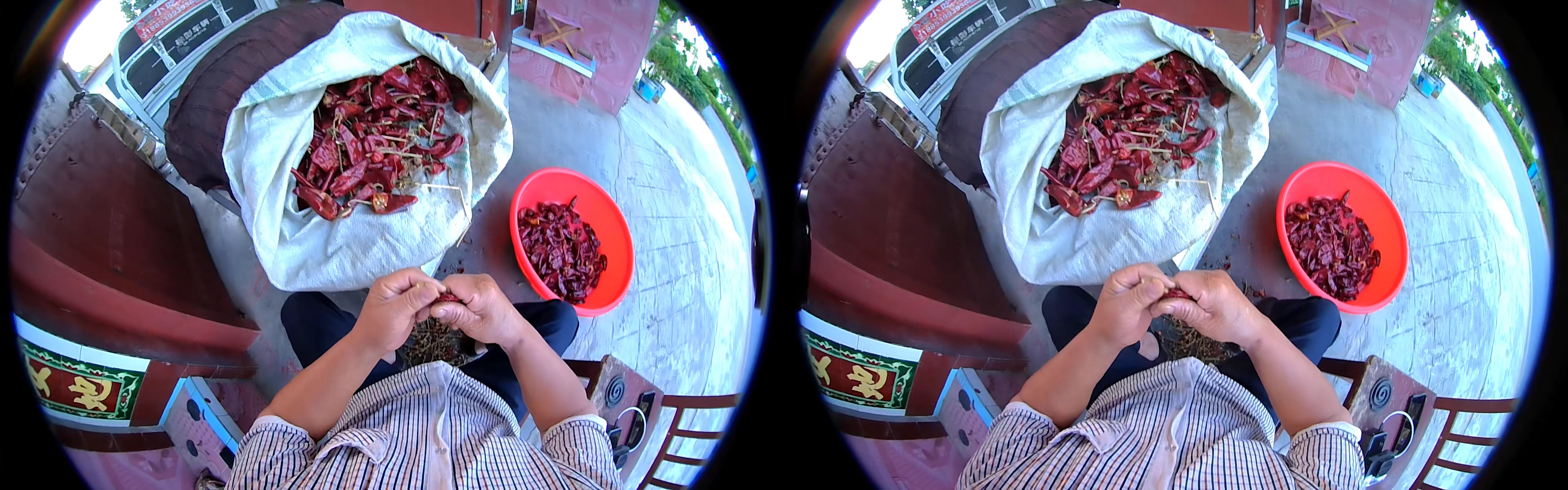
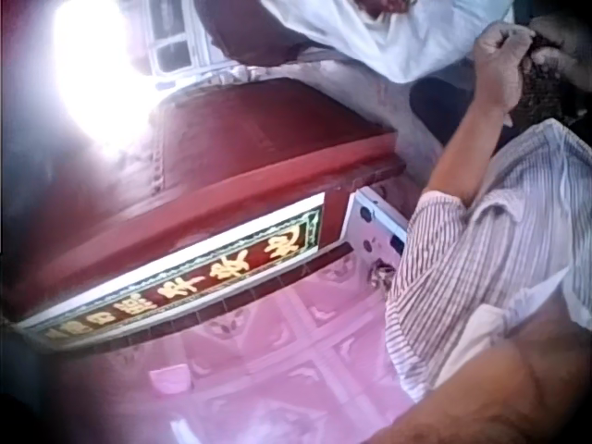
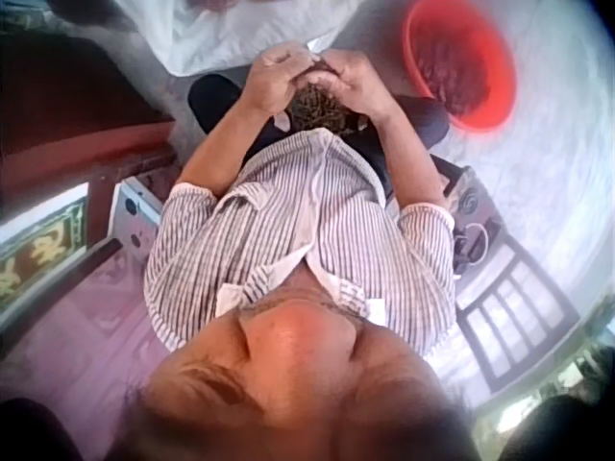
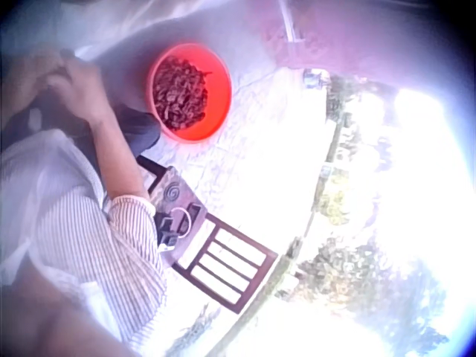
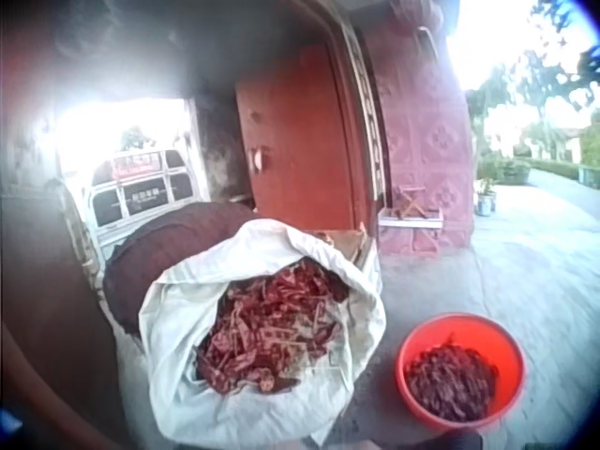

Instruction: The person picks dried red chilies from a large sack, removes the stems by hand and using scissors, and places the chilies into a red plastic basin.

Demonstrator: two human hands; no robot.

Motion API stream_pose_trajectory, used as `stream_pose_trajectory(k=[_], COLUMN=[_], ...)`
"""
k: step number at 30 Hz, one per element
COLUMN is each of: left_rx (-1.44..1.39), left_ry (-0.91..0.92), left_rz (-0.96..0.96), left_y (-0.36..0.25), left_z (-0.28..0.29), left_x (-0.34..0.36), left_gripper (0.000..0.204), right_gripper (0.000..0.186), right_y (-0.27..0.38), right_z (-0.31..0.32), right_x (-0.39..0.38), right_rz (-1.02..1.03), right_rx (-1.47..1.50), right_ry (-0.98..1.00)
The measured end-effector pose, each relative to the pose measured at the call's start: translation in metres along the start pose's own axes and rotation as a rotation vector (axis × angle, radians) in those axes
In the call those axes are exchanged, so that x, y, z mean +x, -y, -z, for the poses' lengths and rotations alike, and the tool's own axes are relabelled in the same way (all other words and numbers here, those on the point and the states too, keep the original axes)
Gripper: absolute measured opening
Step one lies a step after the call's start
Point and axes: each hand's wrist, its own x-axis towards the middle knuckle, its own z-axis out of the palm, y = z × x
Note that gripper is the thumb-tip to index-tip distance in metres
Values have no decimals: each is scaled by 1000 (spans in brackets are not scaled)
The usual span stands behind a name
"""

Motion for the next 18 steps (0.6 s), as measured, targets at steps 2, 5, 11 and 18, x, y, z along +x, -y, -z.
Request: stream_pose_trajectory(k=[2, 5, 11, 18], left_rx=[-293, -311, 1247, 1948], left_ry=[-65, -110, 109, -253], left_rz=[22, 25, -79, -542], left_y=[2, -4, -39, -106], left_z=[-6, -8, -8, 1], left_x=[1, 0, -11, 44], left_gripper=[22, 22, 36, 22], right_gripper=[33, 29, 22, 22], right_y=[-3, 5, 5, 1], right_z=[-2, -6, 0, -1], right_x=[-2, -6, -12, -5], right_rz=[88, 103, -49, -305], right_rx=[-60, 14, 63, 99], right_ry=[-31, -66, -219, -236])
